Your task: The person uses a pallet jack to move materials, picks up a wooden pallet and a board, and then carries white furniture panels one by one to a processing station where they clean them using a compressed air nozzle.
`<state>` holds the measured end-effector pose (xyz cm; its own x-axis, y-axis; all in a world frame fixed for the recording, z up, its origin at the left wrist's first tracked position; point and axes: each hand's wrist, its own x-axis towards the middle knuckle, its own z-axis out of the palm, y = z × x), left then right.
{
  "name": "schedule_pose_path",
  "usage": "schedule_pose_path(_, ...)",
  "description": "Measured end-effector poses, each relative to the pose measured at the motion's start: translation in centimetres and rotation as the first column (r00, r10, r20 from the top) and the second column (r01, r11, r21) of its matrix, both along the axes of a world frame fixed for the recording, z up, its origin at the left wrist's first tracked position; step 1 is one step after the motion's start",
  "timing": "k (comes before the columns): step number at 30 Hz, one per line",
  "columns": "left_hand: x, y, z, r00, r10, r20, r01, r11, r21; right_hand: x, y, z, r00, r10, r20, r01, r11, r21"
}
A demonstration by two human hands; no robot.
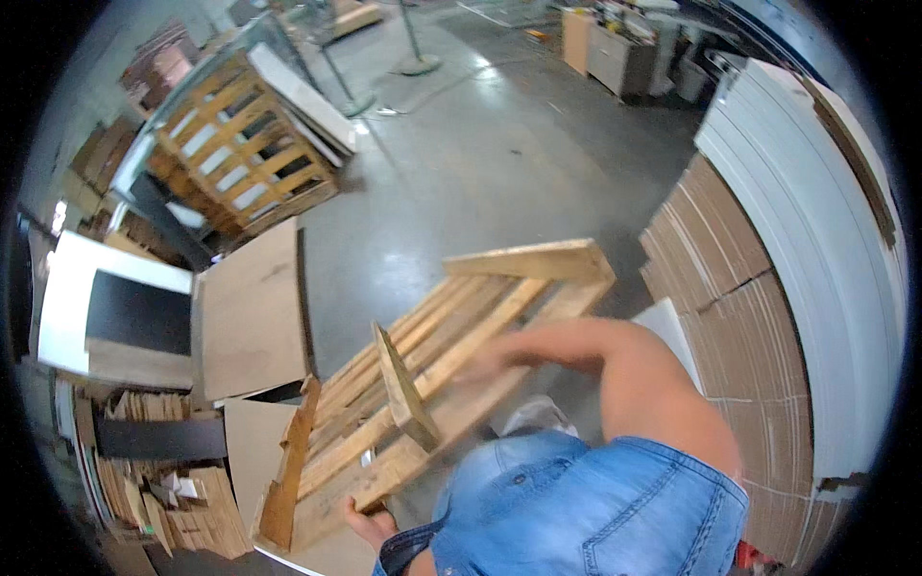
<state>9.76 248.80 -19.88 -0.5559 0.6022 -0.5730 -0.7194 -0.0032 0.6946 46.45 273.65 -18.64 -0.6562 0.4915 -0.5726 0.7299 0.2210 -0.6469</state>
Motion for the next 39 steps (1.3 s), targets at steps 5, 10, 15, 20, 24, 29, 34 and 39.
schedule_pose_path(5, 5.2, 12.7, -5.0, 0.995, -0.055, 0.088, 0.063, 0.995, -0.082, 7.5, 9.7, 0.5, 0.997, -0.026, 0.067, 0.026, 1.000, 0.001)
schedule_pose_path(10, 12.1, 24.5, -1.6, 0.995, -0.011, 0.098, 0.023, 0.992, -0.124, 13.7, 17.2, 2.8, 0.984, -0.107, 0.141, 0.118, 0.990, -0.073)
schedule_pose_path(15, 12.5, 37.2, 0.4, 0.978, -0.191, 0.083, 0.195, 0.980, -0.042, 16.6, 27.8, 5.1, 0.930, -0.151, 0.335, 0.240, 0.940, -0.243)
schedule_pose_path(20, 20.3, 48.9, 4.2, 0.911, -0.381, 0.157, 0.375, 0.924, 0.067, 26.3, 37.1, 4.8, 0.873, -0.216, 0.437, 0.350, 0.902, -0.253)
schedule_pose_path(24, 29.2, 53.8, 7.3, 0.877, -0.476, 0.069, 0.474, 0.879, 0.045, 35.2, 39.5, 8.6, 0.818, -0.253, 0.517, 0.412, 0.884, -0.220)
schedule_pose_path(29, 40.6, 56.6, 10.1, 0.797, -0.565, 0.212, 0.598, 0.788, -0.146, 47.9, 42.1, 7.7, 0.784, -0.153, 0.602, 0.409, 0.857, -0.315)
schedule_pose_path(34, 49.5, 61.2, 14.6, 0.768, -0.617, 0.171, 0.639, 0.721, -0.269, 56.6, 45.4, 8.8, 0.767, -0.104, 0.633, 0.444, 0.798, -0.407)
schedule_pose_path(39, 51.7, 66.9, 13.4, 0.683, -0.721, 0.116, 0.730, 0.665, -0.158, 64.5, 51.5, 4.9, 0.837, -0.126, 0.532, 0.406, 0.795, -0.451)
